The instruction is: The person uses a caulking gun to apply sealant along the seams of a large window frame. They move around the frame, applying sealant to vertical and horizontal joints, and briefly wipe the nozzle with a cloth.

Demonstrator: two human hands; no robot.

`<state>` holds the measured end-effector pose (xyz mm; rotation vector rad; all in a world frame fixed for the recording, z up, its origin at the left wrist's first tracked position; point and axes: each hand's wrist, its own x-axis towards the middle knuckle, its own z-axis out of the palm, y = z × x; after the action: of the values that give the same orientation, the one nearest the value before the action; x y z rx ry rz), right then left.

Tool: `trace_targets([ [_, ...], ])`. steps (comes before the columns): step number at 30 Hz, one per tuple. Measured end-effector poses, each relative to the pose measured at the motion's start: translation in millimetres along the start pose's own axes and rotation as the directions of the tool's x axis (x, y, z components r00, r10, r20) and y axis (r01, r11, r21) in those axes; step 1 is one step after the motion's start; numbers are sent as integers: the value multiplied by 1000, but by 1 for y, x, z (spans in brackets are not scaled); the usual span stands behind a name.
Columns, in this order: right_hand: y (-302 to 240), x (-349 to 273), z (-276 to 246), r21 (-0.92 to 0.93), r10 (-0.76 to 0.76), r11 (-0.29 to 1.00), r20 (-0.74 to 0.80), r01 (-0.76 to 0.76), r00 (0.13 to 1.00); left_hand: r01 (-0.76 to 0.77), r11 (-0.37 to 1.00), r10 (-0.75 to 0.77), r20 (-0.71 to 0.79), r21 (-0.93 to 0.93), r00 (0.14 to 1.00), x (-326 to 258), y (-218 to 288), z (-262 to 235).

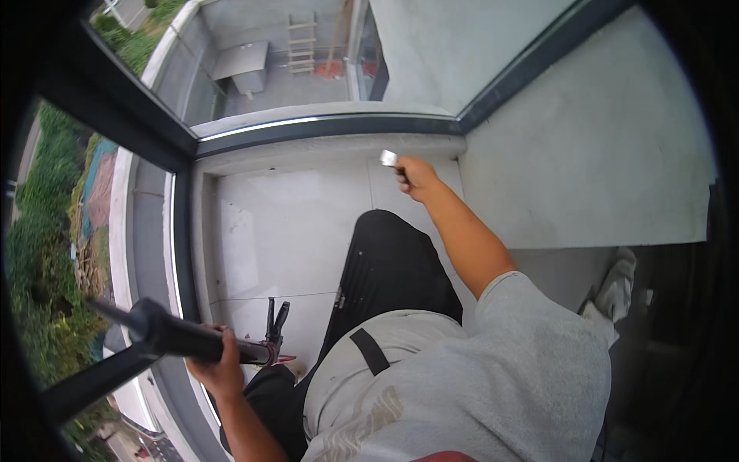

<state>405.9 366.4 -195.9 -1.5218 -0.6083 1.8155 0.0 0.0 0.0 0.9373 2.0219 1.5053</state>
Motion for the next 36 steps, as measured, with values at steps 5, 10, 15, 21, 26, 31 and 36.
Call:
trace_targets([
  [5,71,-23,-212,-21,143,981,-583,-191,800,23,997,-23,-2,-69,1000,-14,-3,13],
  [10,89,-75,-266,94,178,975,-874,-201,452,-22,997,25,40,-71,999,-4,-1,17],
  [15,118,-47,-291,59,150,978,-865,-199,478,-26,988,33,45,-151,998,-6,16,17],
  [21,59,-40,-145,-300,-284,936,-343,182,895,-98,903,149,92,-417,985,4,16,7],
  [26,-5,-111,76,-362,-407,781,321,508,855,-122,834,262,192,-538,946,44,51,2],
  [31,-25,-124,165,-578,151,746,630,330,761,-49,765,337,334,-642,880,80,67,20],
  [36,8,-146,171,-846,581,392,533,363,615,110,689,297,417,-717,859,101,67,34],
])
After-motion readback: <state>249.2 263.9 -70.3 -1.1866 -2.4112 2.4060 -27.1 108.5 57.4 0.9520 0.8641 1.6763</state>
